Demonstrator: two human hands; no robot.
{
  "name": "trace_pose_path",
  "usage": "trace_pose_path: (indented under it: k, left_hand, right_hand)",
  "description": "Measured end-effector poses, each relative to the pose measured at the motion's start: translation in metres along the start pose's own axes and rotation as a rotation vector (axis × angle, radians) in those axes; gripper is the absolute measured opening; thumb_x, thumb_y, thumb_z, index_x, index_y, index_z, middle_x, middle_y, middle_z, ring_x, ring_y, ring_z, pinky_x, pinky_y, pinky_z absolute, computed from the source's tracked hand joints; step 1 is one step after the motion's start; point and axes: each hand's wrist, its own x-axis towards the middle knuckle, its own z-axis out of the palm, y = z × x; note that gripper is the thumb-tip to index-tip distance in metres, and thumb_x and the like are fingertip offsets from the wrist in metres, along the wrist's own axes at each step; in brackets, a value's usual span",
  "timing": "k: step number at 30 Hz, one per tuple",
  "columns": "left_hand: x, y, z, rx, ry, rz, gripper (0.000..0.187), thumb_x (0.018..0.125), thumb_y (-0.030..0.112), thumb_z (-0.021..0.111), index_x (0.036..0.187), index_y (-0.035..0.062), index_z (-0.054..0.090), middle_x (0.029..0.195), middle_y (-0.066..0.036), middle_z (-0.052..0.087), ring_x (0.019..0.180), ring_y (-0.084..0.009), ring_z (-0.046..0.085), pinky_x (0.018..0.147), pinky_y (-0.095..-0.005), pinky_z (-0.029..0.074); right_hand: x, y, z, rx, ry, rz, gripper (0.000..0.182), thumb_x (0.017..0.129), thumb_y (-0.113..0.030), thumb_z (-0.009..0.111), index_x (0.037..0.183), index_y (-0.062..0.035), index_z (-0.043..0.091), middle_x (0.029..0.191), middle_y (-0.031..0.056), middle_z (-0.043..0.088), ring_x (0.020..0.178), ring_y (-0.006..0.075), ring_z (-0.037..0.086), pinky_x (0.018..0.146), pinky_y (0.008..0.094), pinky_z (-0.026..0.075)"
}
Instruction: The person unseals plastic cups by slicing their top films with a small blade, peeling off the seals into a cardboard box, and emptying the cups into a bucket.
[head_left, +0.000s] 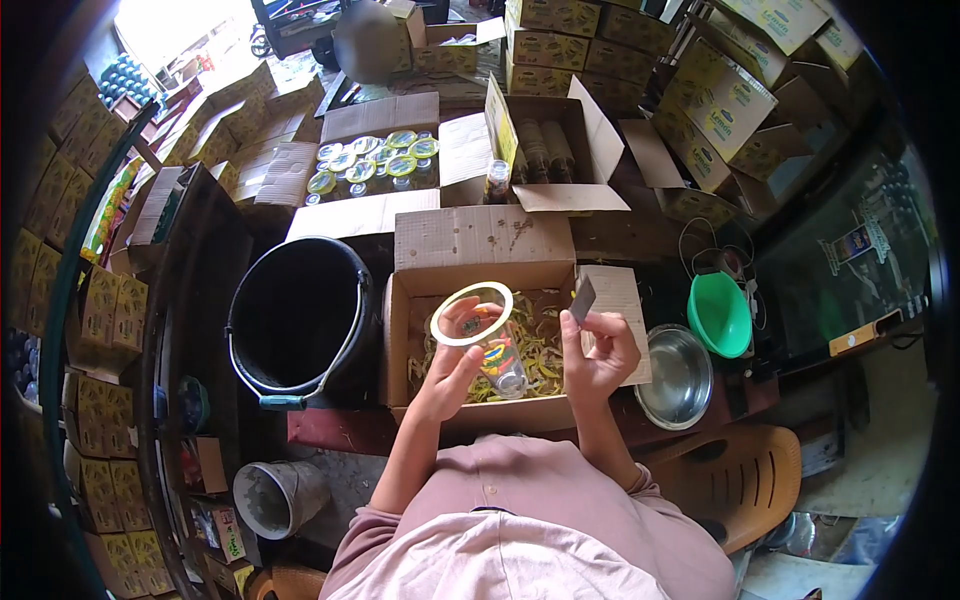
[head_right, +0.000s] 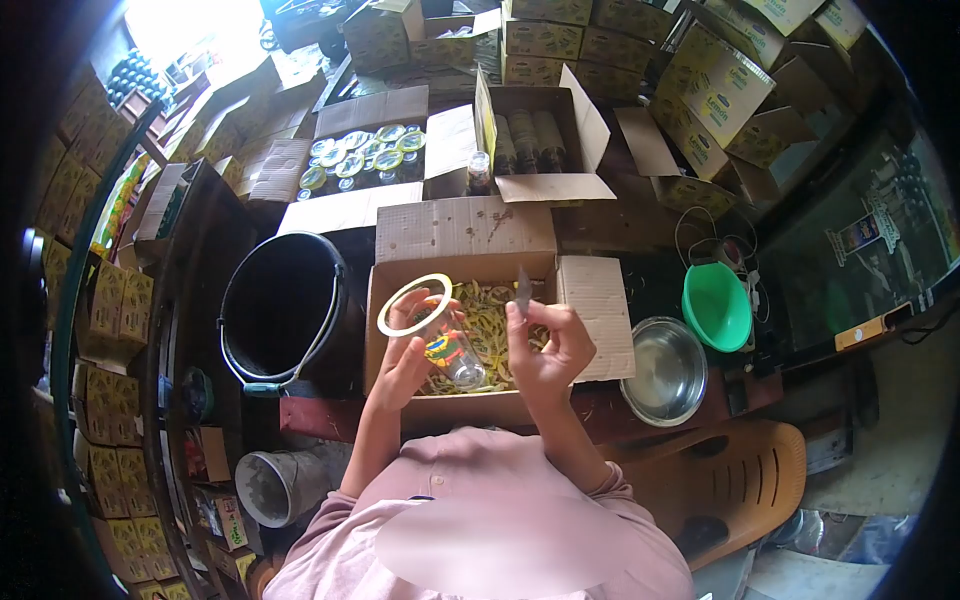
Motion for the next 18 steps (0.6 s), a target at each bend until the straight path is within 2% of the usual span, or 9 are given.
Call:
trace_pose_path:
  k: [3,4,5,7,9,10,12,14,18]
  left_hand:
    - [0.000,0.003,-0.005,-0.076,0.022,0.015,0.060,0.087,0.033,0.053,0.132,0.0083,0.022,0.123,-0.018,0.038,0.113,-0.0253,0.042,0.093,-0.0422,0.040]
    - [0.001,0.004,-0.006,-0.064,0.027,0.025,0.060,0.087,0.034,0.053,0.132,0.0080,0.022,0.123,-0.018,0.038,0.113,-0.0254,0.043,0.093,-0.0421,0.040]
    - [0.000,0.005,-0.007,-0.052,0.033,0.028,0.060,0.087,0.034,0.053,0.132,0.0078,0.022,0.123,-0.017,0.038,0.113,-0.0254,0.043,0.093,-0.0420,0.040]
    - [0.000,0.006,-0.007,-0.046,0.035,0.037,0.061,0.087,0.032,0.053,0.133,0.0072,0.021,0.124,-0.017,0.038,0.113,-0.0256,0.043,0.093,-0.0408,0.040]
    - [-0.001,0.008,-0.005,-0.020,0.043,0.058,0.059,0.087,0.027,0.053,0.133,0.0069,0.021,0.124,-0.016,0.037,0.113,-0.0252,0.043,0.094,-0.0392,0.038]
    - [-0.001,0.010,-0.002,0.004,0.046,0.077,0.057,0.088,0.023,0.052,0.133,0.0069,0.021,0.124,-0.016,0.037,0.114,-0.0246,0.043,0.094,-0.0381,0.037]
    - [0.001,0.013,0.002,0.149,0.038,0.144,0.057,0.087,0.012,0.053,0.133,0.0079,0.019,0.124,-0.015,0.036,0.114,-0.0242,0.043,0.095,-0.0372,0.036]
    - [0.001,0.011,0.003,0.226,0.057,0.194,0.058,0.086,0.009,0.053,0.133,0.0087,0.018,0.125,-0.015,0.036,0.114,-0.0243,0.042,0.095,-0.0372,0.035]
    - [0.003,0.009,0.006,0.409,0.065,0.302,0.065,0.081,0.000,0.057,0.132,0.0092,0.017,0.124,-0.016,0.036,0.114,-0.0257,0.043,0.096,-0.0373,0.036]
  right_hand:
    - [-0.002,0.026,-0.009,-0.223,-0.439,0.371,0.029,0.069,0.005,0.065,0.097,0.0020,0.060,0.063,0.0063,0.059,0.055,0.0122,0.057,0.054,0.0248,0.046]
    - [-0.005,0.039,-0.015,-0.350,-0.698,0.375,0.053,0.067,0.006,0.064,0.118,0.0034,0.050,0.063,0.0061,0.059,0.056,0.0103,0.057,0.056,0.0231,0.047]
    - [-0.013,0.046,-0.018,-0.461,-0.810,0.465,0.061,0.063,0.006,0.064,0.122,0.0014,0.047,0.065,0.0091,0.060,0.056,0.0134,0.059,0.056,0.0252,0.048]
    - [-0.015,0.038,-0.017,-0.401,-0.740,0.494,0.060,0.065,0.005,0.066,0.122,-0.0014,0.049,0.065,0.0078,0.060,0.056,0.0121,0.059,0.056,0.0251,0.048]
    - [-0.010,0.025,-0.010,-0.320,-0.496,0.361,0.055,0.068,0.004,0.066,0.120,-0.0025,0.051,0.063,0.0061,0.059,0.056,0.0098,0.057,0.056,0.0243,0.048]
    - [-0.007,0.018,-0.009,-0.244,-0.392,0.284,0.044,0.070,0.004,0.068,0.112,-0.0027,0.057,0.065,0.0043,0.058,0.058,0.0079,0.056,0.056,0.0219,0.047]
    - [0.000,-0.008,-0.006,-0.134,-0.314,0.254,0.034,0.070,0.002,0.068,0.103,-0.0024,0.059,0.066,0.0064,0.059,0.057,0.0114,0.058,0.055,0.0236,0.048]
    - [0.006,-0.028,-0.002,-0.081,-0.282,0.168,0.023,0.071,0.001,0.069,0.093,-0.0021,0.062,0.067,0.0073,0.059,0.058,0.0127,0.059,0.054,0.0236,0.048]
    - [0.001,-0.038,0.010,-0.021,-0.282,0.019,0.025,0.070,0.005,0.069,0.092,-0.0025,0.061,0.073,0.0045,0.056,0.063,0.0091,0.055,0.054,0.0183,0.043]
